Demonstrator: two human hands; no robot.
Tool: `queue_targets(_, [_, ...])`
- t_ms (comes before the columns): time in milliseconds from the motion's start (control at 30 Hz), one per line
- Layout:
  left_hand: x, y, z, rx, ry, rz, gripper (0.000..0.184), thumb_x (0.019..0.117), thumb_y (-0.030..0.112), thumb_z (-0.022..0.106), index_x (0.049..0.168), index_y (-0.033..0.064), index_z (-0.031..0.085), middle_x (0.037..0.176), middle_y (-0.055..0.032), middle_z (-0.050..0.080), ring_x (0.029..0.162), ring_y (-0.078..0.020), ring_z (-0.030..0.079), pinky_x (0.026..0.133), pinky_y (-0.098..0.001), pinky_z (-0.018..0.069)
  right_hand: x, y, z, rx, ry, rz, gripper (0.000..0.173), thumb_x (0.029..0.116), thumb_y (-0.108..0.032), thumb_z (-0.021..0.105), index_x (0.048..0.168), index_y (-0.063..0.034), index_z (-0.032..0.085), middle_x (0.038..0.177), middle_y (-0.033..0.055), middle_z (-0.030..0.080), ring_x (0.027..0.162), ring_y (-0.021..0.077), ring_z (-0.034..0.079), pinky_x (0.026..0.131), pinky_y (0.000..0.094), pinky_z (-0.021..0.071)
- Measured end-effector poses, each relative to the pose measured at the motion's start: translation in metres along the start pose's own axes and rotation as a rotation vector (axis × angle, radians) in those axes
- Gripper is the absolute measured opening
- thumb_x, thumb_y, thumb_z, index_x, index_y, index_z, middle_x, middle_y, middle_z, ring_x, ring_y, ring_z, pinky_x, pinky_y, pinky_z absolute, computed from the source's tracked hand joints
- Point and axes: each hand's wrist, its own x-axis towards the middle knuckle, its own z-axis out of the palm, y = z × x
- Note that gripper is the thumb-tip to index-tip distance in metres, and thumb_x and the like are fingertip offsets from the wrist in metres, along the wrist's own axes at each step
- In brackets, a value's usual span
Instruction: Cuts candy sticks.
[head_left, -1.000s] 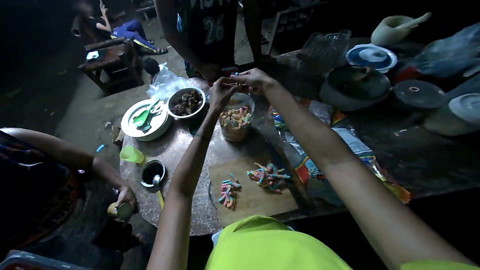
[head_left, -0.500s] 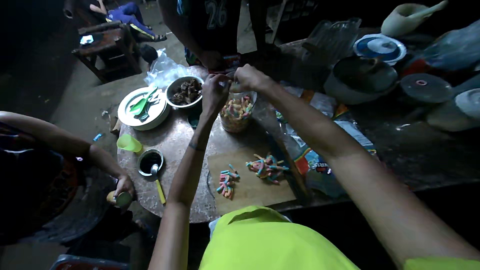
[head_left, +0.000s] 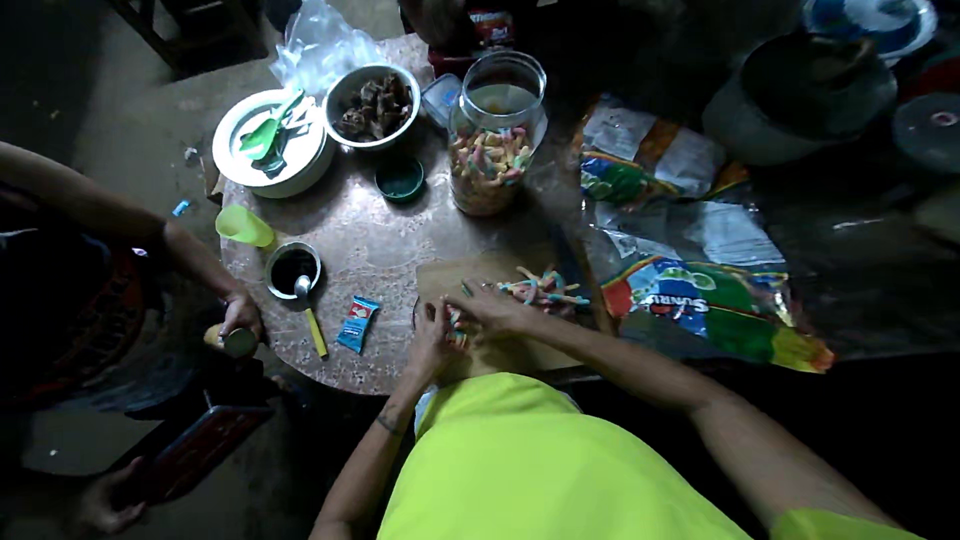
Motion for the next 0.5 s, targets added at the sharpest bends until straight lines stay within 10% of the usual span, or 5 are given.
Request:
queue_targets(167, [0.003,0.010,-0.002,0.015,0.005,0.026,0.074,0.0814,0.016,0.082,0.144,-0.0064,0.050,0.146,-0.0342,0.046,0.127,-0.0459,0.056,0.105,-0.0517,0.0495,0.008,0.004,0.019,0.054,0.167,-0.051,0.044,0.0961,-0.017,0.072,0.136,-0.0027,0.061,0.143,0.0307,0.050,0.136,0.0483,0.047,0.112,0.0602,0.0400])
queue_targets(267, [0.006,0.012,-0.001,0.120,-0.041,0.044,0.062,0.0895,0.019,0.074,0.141,-0.0066,0.051,0.140,-0.0294,0.054,0.130,-0.0426,0.054,0.108,-0.0503,0.0467,0.007,0.001,0.015,0.147,0.106,-0.015,0.049,0.0862,0.000,0.076,0.133,0.0025,0.060,0.141,0.0314,0.048,0.127,0.0469,0.054,0.106,0.0558,0.0470])
queue_targets(500, [0.022,0.008,-0.010,-0.192,-0.048,0.120,0.056,0.0945,0.012,0.066,0.140,-0.0143,0.045,0.131,-0.0330,0.058,0.125,-0.0417,0.058,0.109,-0.0496,0.0457,0.008,0.002,0.004,0.397,0.112,0.038,0.047,0.0938,-0.004,0.068,0.137,0.0079,0.053,0.135,0.0303,0.056,0.125,0.0427,0.057,0.107,0.0550,0.0451])
